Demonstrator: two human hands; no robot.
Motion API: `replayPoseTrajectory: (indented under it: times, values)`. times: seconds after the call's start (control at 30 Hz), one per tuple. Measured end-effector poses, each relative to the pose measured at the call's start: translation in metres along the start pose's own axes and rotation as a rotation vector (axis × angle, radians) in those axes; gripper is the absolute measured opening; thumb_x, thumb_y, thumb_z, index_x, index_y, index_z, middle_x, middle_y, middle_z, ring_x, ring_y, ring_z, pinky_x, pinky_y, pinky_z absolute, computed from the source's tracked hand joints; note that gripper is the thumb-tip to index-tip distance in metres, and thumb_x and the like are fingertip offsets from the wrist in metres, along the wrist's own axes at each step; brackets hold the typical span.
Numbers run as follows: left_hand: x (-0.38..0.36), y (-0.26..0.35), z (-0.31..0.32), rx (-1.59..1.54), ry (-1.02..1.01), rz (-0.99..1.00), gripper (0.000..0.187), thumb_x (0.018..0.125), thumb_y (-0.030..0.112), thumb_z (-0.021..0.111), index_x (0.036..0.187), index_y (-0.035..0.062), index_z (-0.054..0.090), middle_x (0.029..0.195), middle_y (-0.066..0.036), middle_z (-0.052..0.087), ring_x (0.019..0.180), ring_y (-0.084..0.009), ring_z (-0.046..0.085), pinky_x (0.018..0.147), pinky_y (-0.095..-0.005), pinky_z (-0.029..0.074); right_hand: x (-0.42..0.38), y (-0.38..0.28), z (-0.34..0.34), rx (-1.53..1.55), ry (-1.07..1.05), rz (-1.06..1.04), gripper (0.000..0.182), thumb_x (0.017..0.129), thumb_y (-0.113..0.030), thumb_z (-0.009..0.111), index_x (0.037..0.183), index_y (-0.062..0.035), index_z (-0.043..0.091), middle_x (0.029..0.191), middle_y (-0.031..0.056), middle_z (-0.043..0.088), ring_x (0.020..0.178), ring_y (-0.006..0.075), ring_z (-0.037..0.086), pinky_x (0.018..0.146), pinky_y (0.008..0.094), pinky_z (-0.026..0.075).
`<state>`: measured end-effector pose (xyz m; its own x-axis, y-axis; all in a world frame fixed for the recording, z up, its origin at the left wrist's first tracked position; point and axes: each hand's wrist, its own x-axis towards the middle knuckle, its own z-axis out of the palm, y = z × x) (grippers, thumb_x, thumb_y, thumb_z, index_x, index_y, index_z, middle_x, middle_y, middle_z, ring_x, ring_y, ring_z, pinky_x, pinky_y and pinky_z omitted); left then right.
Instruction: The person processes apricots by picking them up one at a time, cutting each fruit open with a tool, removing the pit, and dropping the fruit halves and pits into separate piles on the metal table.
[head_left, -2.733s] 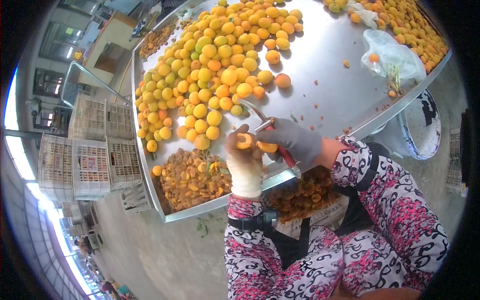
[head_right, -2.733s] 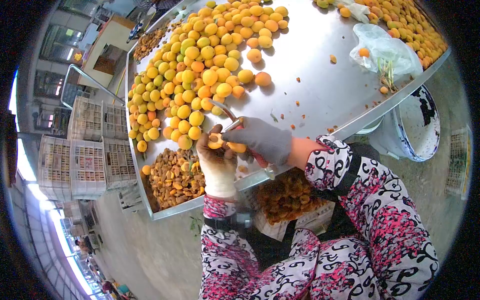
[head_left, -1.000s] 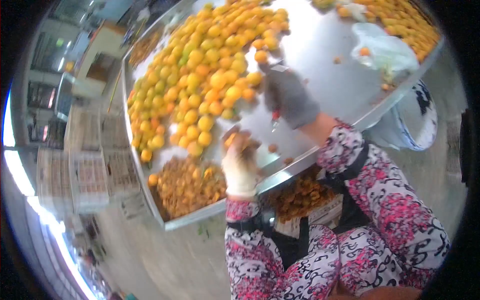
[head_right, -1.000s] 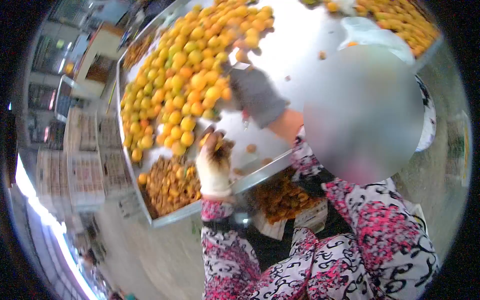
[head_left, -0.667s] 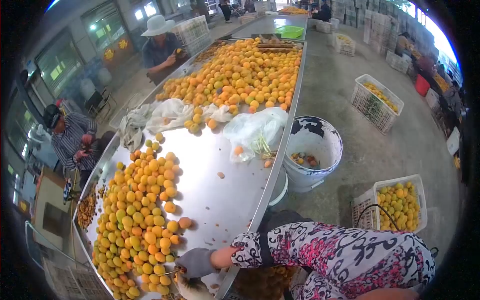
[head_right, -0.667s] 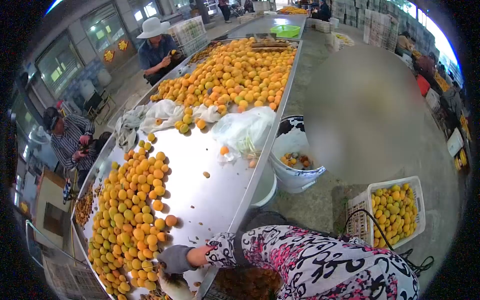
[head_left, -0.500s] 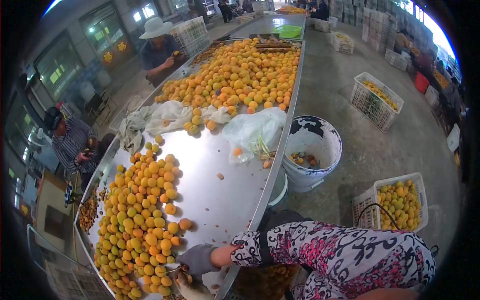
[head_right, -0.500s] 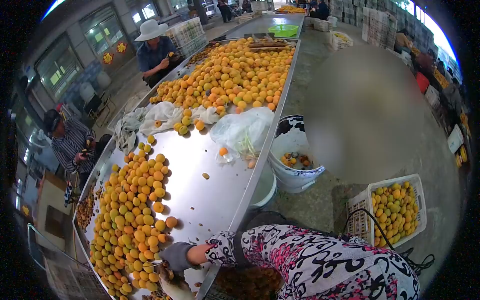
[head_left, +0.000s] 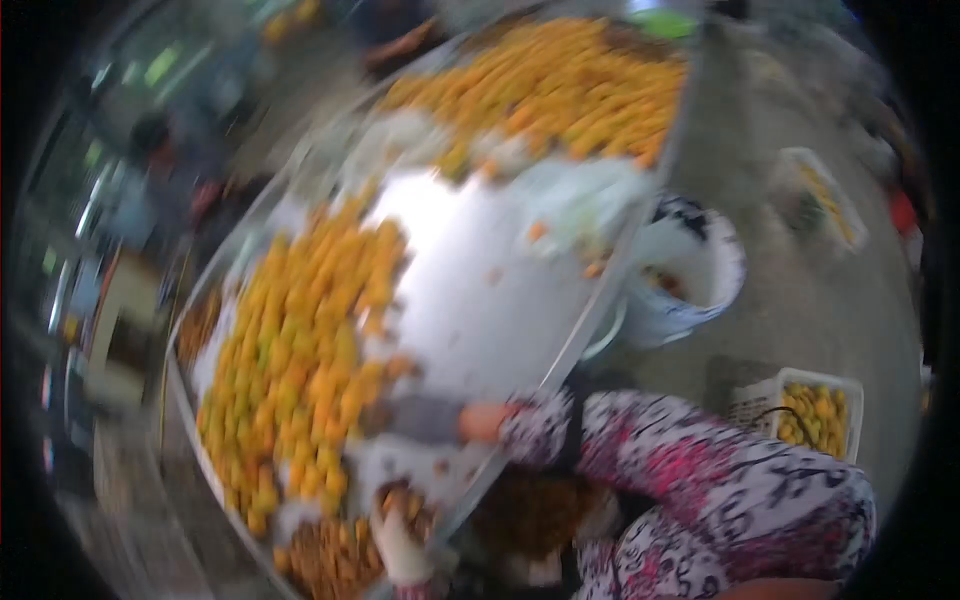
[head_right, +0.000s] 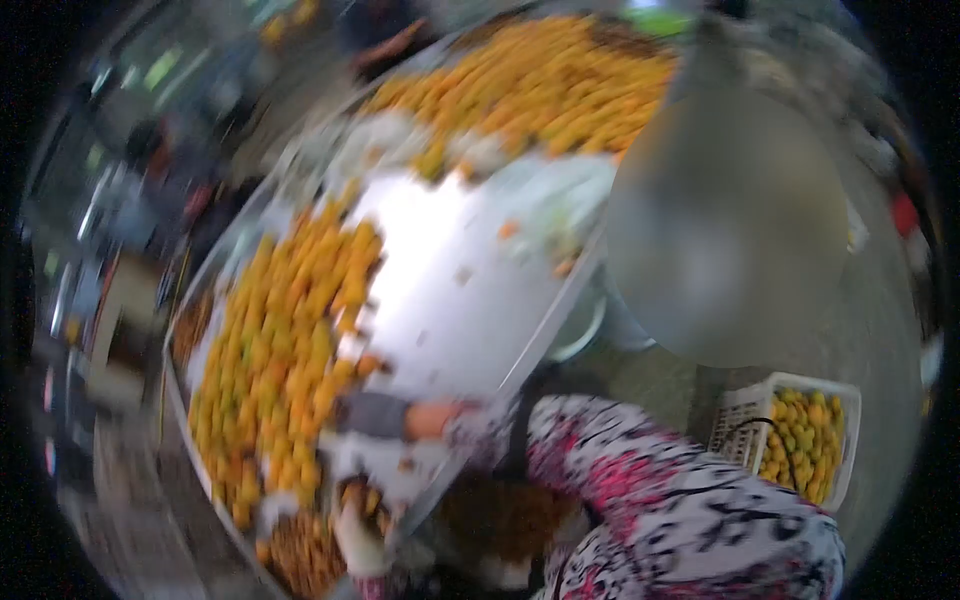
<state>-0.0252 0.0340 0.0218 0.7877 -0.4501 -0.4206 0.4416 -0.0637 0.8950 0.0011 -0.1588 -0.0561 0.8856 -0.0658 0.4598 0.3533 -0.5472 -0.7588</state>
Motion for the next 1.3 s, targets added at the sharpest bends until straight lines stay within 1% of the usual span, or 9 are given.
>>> replayPoseTrajectory:
  times: [0.1, 0.17, 0.37, 0.47, 0.67, 1.0, 1.07, 1.13, 1.3]
  values:
    - [-0.006, -0.011, 0.0, 0.075, -0.243, -0.122, 0.022, 0.085, 0.012, 0.051, 0.104, 0.002, 0.054, 0.083, -0.003, 0.055, 0.067, -0.0108, 0.051, 0.058, -0.0227, 0.042, 0.0, 0.007, -0.006, -0.524, 0.191, -0.324, 0.023, 0.082, -0.015, 0.052, 0.099, -0.0027, 0.061, 0.089, 0.0172, 0.063, 0.083, 0.0314, 0.06, 0.075, 0.0383, 0.048]
    - [-0.009, -0.017, -0.008, 0.403, -0.465, -0.086, 0.024, 0.084, 0.011, 0.053, 0.107, 0.0013, 0.055, 0.087, -0.002, 0.057, 0.079, -0.0072, 0.053, 0.068, -0.0204, 0.043, 0.019, -0.063, -0.047, 0.24, -0.003, 0.609, 0.049, 0.084, -0.047, 0.057, 0.097, 0.0005, 0.061, 0.084, 0.0163, 0.063, 0.079, 0.0291, 0.061, 0.071, 0.0358, 0.047]
    - [-0.027, -0.002, 0.001, 1.198, -0.789, 0.41, 0.032, 0.079, 0.014, 0.06, 0.108, 0.0011, 0.057, 0.099, -0.017, 0.06, 0.091, -0.0277, 0.059, 0.081, -0.0327, 0.046, 0.02, -0.052, -0.05, 0.168, -0.06, 0.731, 0.055, 0.084, -0.048, 0.054, 0.105, 0.0028, 0.056, 0.087, 0.0179, 0.062, 0.083, 0.0284, 0.061, 0.073, 0.0352, 0.047]
    - [-0.008, 0.031, -0.01, 0.758, -0.432, 0.061, 0.035, 0.079, 0.013, 0.061, 0.112, 0.001, 0.055, 0.101, -0.018, 0.059, 0.094, -0.0275, 0.058, 0.085, -0.029, 0.045, 0.02, -0.057, -0.05, 0.144, -0.089, 0.712, 0.055, 0.084, -0.048, 0.055, 0.103, 0.0035, 0.057, 0.087, 0.0185, 0.062, 0.082, 0.0284, 0.061, 0.073, 0.0351, 0.047]
    - [0.141, 0.013, -0.059, 1.436, 0.24, 0.727, 0.049, 0.075, 0.009, 0.06, 0.123, 0.0104, 0.049, 0.112, -0.015, 0.056, 0.096, -0.0311, 0.057, 0.082, -0.0408, 0.045, 0.021, -0.073, -0.054, 0.248, -0.09, 0.648, 0.045, 0.087, -0.044, 0.053, 0.1, -0.0012, 0.059, 0.084, 0.0162, 0.062, 0.078, 0.0274, 0.06, 0.071, 0.0357, 0.046]
    - [0.155, 0.02, -0.051, 2.065, 0.137, 0.465, 0.046, 0.068, 0.027, 0.069, 0.112, 0.0198, 0.058, 0.105, -0.012, 0.059, 0.1, -0.0255, 0.053, 0.085, -0.0418, 0.038, 0.012, -0.055, -0.039, 0.155, -0.133, 0.614, 0.047, 0.087, -0.045, 0.052, 0.097, 0.0005, 0.055, 0.081, 0.0183, 0.061, 0.074, 0.0317, 0.059, 0.067, 0.0372, 0.046]
    - [0.118, 0.027, -0.047, 1.974, 0.052, 0.441, 0.043, 0.072, 0.025, 0.068, 0.113, 0.0136, 0.058, 0.103, -0.01, 0.061, 0.104, -0.0235, 0.053, 0.088, -0.0396, 0.039, 0.011, -0.059, -0.039, 0.211, -0.121, 0.616, 0.048, 0.087, -0.046, 0.051, 0.097, 0.0005, 0.055, 0.08, 0.0182, 0.06, 0.075, 0.0326, 0.059, 0.067, 0.0378, 0.046]
    - [0.088, 0.022, -0.054, 0.753, -0.1, 0.193, 0.045, 0.08, 0.025, 0.058, 0.12, 0.0041, 0.051, 0.108, -0.013, 0.06, 0.108, -0.0222, 0.052, 0.091, -0.0377, 0.039, 0.009, -0.065, -0.04, 0.27, -0.114, 0.618, 0.049, 0.087, -0.047, 0.051, 0.097, 0.0005, 0.055, 0.08, 0.018, 0.06, 0.076, 0.0334, 0.059, 0.068, 0.0384, 0.045]
    - [0.033, 0.004, -0.054, -0.248, -0.278, 0.214, 0.055, 0.086, 0.025, 0.056, 0.128, -0.0051, 0.038, 0.118, -0.016, 0.052, 0.115, -0.027, 0.048, 0.099, -0.0384, 0.037, 0.005, -0.083, -0.035, 0.304, -0.199, 0.652, 0.05, 0.088, -0.048, 0.049, 0.103, -0.0001, 0.054, 0.08, 0.0185, 0.061, 0.076, 0.0321, 0.061, 0.069, 0.0378, 0.046]
